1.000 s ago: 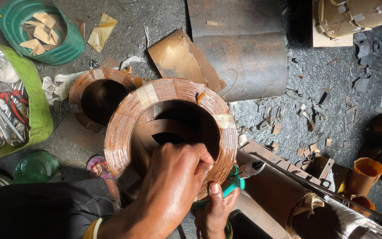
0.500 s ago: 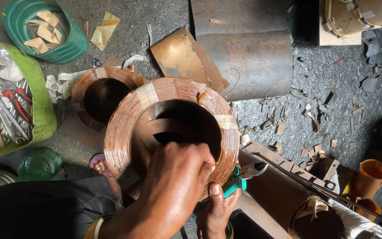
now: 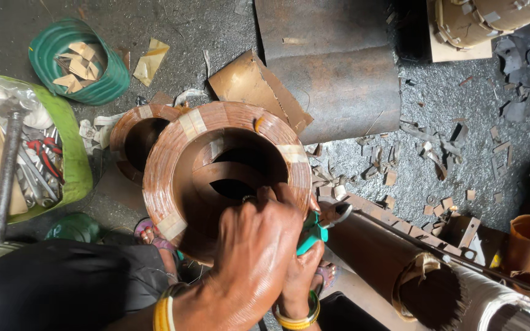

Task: The person sits on the floor and weaves a cylindrical basket using thin strips and a string. They use pliers to pull the string through the basket wall and a knife to trim excess material, then place the finished basket on top of another.

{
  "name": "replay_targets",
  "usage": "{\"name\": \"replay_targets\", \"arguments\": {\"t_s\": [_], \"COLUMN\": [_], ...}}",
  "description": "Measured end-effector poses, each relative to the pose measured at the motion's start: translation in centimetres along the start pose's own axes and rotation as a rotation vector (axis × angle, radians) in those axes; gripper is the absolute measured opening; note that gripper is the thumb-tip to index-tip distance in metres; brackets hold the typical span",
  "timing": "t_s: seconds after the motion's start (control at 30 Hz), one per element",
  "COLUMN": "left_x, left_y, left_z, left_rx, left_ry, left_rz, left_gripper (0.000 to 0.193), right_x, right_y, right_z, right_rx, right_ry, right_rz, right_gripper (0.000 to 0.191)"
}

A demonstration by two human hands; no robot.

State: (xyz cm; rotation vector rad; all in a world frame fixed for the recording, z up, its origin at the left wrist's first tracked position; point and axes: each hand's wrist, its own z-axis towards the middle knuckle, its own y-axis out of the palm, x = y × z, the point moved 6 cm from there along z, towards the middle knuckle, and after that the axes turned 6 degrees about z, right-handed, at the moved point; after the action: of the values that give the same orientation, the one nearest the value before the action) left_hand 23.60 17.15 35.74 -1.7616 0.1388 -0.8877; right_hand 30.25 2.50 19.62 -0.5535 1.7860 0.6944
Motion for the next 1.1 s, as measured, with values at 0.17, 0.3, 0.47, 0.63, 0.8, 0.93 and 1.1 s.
{"name": "replay_targets", "arguments": {"t_s": [0.17,0.3,0.47,0.63,0.8,0.93,1.1], "left_x": [-1.3,-3.1,-3.5,-3.9,-2.6,-1.3,-3.0], "left_y": [0.9,1.3,-0.2,-1.4,-2.2,-2.8,-1.5], "left_z": [-0.2,-0.9,-3.0,-3.9,-4.9,-6.1,-5.7], "left_rx": [-0.113,-0.066,0.102,0.155,0.235,0.241,0.051], "left_ry": [-0.056,-0.120,-0.021,0.070,0.366,0.506,0.184], "left_rz": [0.041,-0.310,-0.504,-0.493,-0.338,-0.248,-0.544], "left_gripper": [0.046,0.022,0.013,0.015,0.013,0.014,0.026], "right_x": [-0.9,-1.6,-2.7,-2.2,-1.8,-1.5,-1.9], "right_y": [0.2,1.6,3.2,3.7,3.2,2.9,3.0], "right_z": [0.0,-0.4,-0.9,-1.2,-1.5,-1.1,-1.0], "right_rx": [0.019,0.015,0.018,0.021,-0.005,-0.067,-0.048], "right_ry": [-0.094,-0.028,-0.071,-0.092,-0.123,-0.152,-0.268], "right_rz": [-0.089,0.079,0.156,0.133,0.152,0.193,0.095], "right_gripper": [0.033,0.038,0.043,0.043,0.046,0.046,0.052]}}
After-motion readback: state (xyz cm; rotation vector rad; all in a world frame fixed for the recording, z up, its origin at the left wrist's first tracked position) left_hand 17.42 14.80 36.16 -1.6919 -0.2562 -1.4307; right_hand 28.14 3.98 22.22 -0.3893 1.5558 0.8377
